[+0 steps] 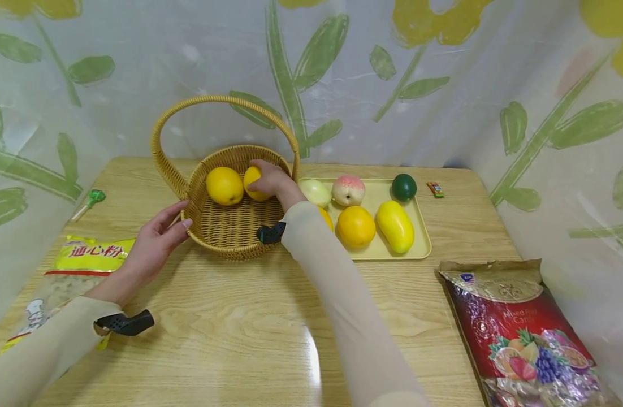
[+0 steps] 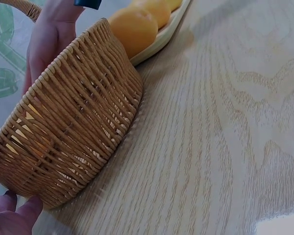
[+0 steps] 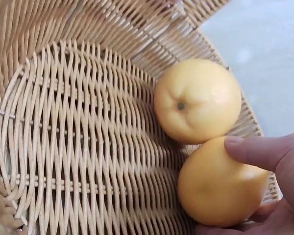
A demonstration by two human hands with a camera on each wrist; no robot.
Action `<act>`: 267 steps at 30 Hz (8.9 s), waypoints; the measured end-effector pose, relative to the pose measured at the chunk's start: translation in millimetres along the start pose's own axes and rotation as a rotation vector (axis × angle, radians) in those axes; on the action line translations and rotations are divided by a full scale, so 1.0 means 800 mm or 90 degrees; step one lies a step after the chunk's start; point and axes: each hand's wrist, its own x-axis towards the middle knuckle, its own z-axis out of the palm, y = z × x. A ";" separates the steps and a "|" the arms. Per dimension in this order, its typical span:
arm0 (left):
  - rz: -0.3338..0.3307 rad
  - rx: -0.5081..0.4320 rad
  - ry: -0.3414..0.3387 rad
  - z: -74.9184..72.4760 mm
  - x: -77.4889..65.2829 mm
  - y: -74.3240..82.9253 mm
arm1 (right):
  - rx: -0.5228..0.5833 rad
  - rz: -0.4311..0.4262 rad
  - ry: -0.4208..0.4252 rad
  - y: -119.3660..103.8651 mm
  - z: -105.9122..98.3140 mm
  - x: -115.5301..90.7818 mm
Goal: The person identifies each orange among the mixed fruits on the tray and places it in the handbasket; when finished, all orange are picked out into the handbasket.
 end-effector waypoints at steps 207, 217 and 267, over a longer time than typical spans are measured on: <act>-0.006 -0.008 0.012 0.003 0.001 -0.002 | 0.081 -0.141 -0.037 -0.041 -0.020 -0.081; -0.004 -0.011 0.010 0.003 0.001 -0.003 | -0.164 -0.136 -0.231 -0.043 0.019 -0.050; 0.015 -0.006 0.016 0.005 0.001 -0.004 | 0.051 -0.191 0.037 0.028 -0.066 -0.219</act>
